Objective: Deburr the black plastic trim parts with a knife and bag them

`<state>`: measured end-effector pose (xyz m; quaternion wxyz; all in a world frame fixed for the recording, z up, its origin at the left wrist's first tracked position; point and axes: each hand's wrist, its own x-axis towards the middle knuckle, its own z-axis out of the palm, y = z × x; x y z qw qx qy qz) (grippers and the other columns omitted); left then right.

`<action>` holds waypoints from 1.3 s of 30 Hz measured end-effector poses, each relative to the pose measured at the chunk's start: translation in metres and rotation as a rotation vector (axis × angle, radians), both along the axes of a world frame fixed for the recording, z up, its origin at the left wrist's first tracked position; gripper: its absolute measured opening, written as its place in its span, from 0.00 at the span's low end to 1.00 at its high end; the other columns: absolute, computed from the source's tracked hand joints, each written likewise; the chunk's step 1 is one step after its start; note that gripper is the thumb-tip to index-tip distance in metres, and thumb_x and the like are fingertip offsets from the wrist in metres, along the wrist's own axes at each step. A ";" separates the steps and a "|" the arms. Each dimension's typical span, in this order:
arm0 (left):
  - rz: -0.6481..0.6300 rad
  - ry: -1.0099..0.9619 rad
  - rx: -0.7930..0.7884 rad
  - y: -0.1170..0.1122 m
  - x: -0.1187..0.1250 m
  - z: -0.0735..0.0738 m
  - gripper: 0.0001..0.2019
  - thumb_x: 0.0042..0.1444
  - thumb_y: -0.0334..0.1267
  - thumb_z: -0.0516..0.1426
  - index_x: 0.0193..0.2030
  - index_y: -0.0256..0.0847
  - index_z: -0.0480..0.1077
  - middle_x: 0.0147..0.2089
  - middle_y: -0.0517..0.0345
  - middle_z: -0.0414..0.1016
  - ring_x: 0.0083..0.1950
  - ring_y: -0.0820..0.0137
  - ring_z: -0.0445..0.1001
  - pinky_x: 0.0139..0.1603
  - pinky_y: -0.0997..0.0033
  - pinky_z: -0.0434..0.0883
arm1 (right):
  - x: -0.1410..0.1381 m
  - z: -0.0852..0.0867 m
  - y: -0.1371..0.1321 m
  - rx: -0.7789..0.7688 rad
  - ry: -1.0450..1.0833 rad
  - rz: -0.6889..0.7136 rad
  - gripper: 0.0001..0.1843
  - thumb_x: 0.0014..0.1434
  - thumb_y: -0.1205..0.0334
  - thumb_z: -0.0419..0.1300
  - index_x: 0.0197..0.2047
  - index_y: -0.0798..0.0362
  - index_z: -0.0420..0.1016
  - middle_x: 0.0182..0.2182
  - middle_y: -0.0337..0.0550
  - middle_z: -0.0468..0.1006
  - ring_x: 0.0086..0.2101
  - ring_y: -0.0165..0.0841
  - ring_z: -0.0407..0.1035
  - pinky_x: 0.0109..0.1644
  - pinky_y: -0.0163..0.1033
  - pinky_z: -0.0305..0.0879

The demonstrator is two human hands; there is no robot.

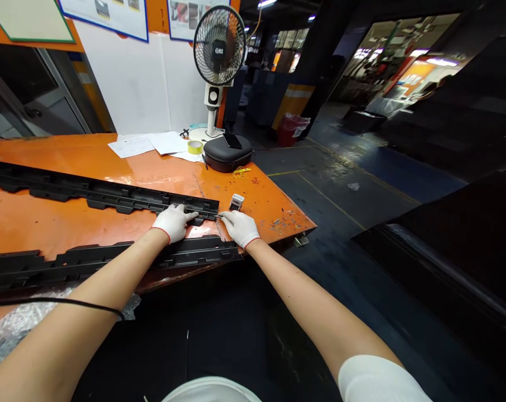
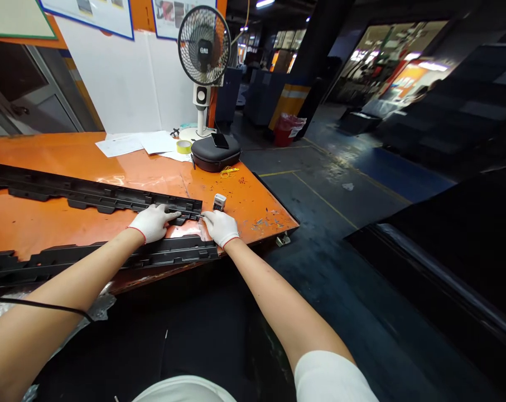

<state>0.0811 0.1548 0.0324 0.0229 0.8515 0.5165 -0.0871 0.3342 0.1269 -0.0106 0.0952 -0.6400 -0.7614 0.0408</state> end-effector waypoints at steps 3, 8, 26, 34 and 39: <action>0.003 -0.011 -0.006 -0.002 0.001 0.002 0.30 0.67 0.38 0.52 0.76 0.59 0.66 0.68 0.42 0.67 0.64 0.46 0.68 0.63 0.50 0.71 | 0.001 0.000 -0.001 0.002 -0.012 0.006 0.20 0.79 0.52 0.49 0.61 0.42 0.81 0.47 0.44 0.83 0.49 0.39 0.76 0.46 0.38 0.66; 0.012 -0.033 -0.003 -0.002 0.001 0.000 0.30 0.67 0.39 0.53 0.75 0.59 0.66 0.67 0.43 0.68 0.64 0.47 0.68 0.63 0.51 0.70 | 0.001 -0.001 -0.001 0.006 -0.025 0.002 0.21 0.79 0.51 0.50 0.63 0.41 0.80 0.47 0.45 0.82 0.48 0.39 0.76 0.45 0.38 0.65; 0.018 -0.037 0.006 -0.003 0.002 -0.002 0.30 0.67 0.39 0.52 0.75 0.59 0.66 0.66 0.43 0.68 0.62 0.46 0.70 0.62 0.51 0.71 | 0.003 0.004 -0.002 -0.018 -0.083 0.113 0.22 0.78 0.49 0.50 0.64 0.38 0.81 0.48 0.45 0.82 0.49 0.40 0.75 0.46 0.39 0.65; 0.022 -0.086 -0.090 -0.001 -0.007 0.014 0.32 0.66 0.39 0.51 0.77 0.46 0.66 0.74 0.50 0.68 0.71 0.53 0.69 0.73 0.59 0.65 | 0.007 0.000 -0.001 0.065 -0.073 0.140 0.20 0.78 0.49 0.53 0.60 0.40 0.84 0.46 0.48 0.82 0.49 0.44 0.70 0.48 0.42 0.63; 0.041 -0.269 -0.086 -0.052 -0.032 0.017 0.37 0.61 0.64 0.55 0.72 0.48 0.71 0.74 0.53 0.70 0.74 0.48 0.67 0.75 0.56 0.66 | 0.004 0.007 -0.003 0.095 -0.062 0.181 0.18 0.76 0.50 0.57 0.56 0.43 0.87 0.46 0.50 0.81 0.47 0.45 0.69 0.50 0.45 0.62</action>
